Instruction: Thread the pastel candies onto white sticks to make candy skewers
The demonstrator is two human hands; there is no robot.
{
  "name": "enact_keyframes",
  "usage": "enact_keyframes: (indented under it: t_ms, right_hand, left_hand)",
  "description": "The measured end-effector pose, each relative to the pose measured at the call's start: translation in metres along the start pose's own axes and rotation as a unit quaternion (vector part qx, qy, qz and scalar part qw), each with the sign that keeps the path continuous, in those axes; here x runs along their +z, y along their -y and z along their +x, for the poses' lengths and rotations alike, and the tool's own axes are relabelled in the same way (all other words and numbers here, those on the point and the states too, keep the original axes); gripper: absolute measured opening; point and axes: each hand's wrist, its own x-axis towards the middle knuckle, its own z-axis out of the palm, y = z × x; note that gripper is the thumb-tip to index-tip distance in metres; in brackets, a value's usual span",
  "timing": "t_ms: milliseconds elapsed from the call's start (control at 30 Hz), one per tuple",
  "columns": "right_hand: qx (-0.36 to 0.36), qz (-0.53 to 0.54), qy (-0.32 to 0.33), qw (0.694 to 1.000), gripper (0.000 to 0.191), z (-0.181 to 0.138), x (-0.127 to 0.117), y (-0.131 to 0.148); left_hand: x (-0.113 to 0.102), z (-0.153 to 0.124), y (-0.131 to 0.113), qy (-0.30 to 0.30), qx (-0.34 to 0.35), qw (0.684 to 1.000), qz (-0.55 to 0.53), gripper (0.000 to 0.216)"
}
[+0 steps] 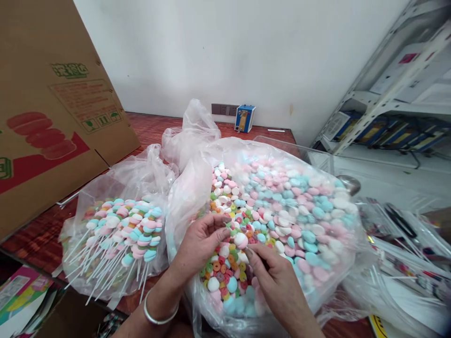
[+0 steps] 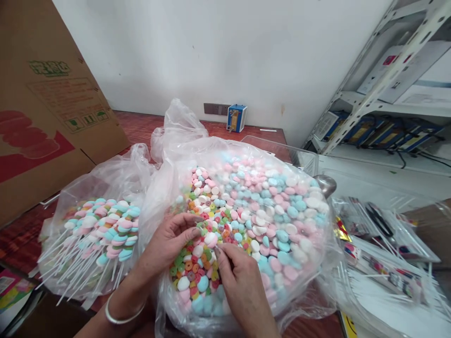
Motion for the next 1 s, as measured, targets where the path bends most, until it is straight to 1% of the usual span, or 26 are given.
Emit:
enact_keyframes:
  t_ms: [67,167,233,367,467,600,700,767,867,900,933,967,1000]
  right_hand:
    - [-0.007,0.032,-0.011,0.999,0.029,-0.005,0.003,-0.001]
    - [-0.047,0.02,-0.019,0.998,0.027,-0.012,0.003,0.001]
    - [-0.059,0.002,-0.02,0.998,0.031,-0.017,0.001,0.002]
    - [-0.028,-0.034,-0.054,0.998,0.034,-0.026,-0.004,0.001]
    - [-0.051,-0.03,-0.065,0.996,0.032,-0.03,-0.004,0.0]
    - [-0.065,-0.029,-0.079,0.994,0.029,-0.031,-0.001,0.003]
    - [-0.049,-0.024,-0.085,0.995,0.029,-0.027,-0.001,0.005]
    - [-0.036,-0.026,-0.086,0.995,0.03,-0.02,-0.005,0.004]
    - [0.001,-0.104,-0.09,0.991,0.027,-0.003,-0.019,-0.002]
    - [0.022,-0.142,-0.098,0.985,0.025,0.004,-0.025,-0.005]
    - [0.044,-0.174,-0.112,0.977,0.023,0.011,-0.03,-0.007]
    - [0.064,-0.198,-0.126,0.97,0.02,0.017,-0.034,-0.009]
    - [0.079,-0.215,-0.137,0.964,0.017,0.024,-0.036,-0.011]
  left_hand:
    - [0.007,0.0,0.0,0.014,-0.059,0.992,-0.11,0.029]
    - [0.014,-0.002,0.002,0.039,-0.104,0.975,-0.193,0.033]
    - [0.018,-0.003,0.0,0.051,-0.113,0.971,-0.206,0.032]
    - [0.025,-0.004,-0.007,0.049,-0.131,0.966,-0.216,0.035]
    - [0.031,-0.006,-0.008,0.049,-0.143,0.962,-0.225,0.038]
    - [0.04,-0.009,0.0,0.058,-0.133,0.967,-0.208,0.035]
    - [0.047,-0.009,0.003,0.075,-0.116,0.974,-0.181,0.03]
    - [0.051,-0.005,0.001,0.087,-0.103,0.979,-0.155,0.027]
    - [0.058,0.008,-0.005,0.107,-0.088,0.988,-0.074,0.025]
    - [0.061,0.014,-0.007,0.103,-0.071,0.992,-0.021,0.023]
    - [0.063,0.02,-0.008,0.091,-0.038,0.994,0.05,0.021]
    - [0.066,0.027,-0.008,0.077,0.01,0.988,0.136,0.019]
    - [0.068,0.033,-0.007,0.062,0.067,0.969,0.231,0.018]
